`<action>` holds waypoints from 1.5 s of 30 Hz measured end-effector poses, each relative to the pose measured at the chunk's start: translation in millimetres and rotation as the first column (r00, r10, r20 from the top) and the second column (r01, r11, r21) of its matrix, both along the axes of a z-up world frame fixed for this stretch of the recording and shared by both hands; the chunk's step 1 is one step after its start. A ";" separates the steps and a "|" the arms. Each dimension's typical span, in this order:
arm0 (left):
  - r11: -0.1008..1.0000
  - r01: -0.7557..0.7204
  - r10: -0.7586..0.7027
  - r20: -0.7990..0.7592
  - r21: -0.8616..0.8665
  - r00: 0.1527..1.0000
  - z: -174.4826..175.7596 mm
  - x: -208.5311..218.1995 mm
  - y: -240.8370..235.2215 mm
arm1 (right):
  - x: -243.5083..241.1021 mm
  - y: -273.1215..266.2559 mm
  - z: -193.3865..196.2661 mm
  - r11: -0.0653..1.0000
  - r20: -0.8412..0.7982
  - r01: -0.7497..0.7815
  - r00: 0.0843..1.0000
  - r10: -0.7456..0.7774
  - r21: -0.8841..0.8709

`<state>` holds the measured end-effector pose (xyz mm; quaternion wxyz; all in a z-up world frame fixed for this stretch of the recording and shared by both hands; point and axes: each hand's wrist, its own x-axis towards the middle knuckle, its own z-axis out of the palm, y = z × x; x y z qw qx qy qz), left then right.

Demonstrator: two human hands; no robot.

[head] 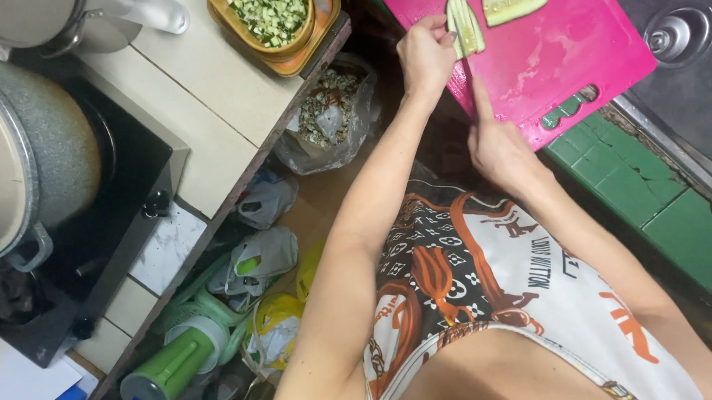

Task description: Dicing cucumbers on a cutting board and transferring them into a bowl.

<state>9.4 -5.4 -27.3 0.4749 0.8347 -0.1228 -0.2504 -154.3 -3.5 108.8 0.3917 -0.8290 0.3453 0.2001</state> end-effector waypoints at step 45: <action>0.769 0.626 -0.439 0.606 -0.128 0.663 -38.3 -24.4 17.6 | -48.3 -27.9 11.4 0.988 -0.146 0.058 0.986 -0.079 -0.142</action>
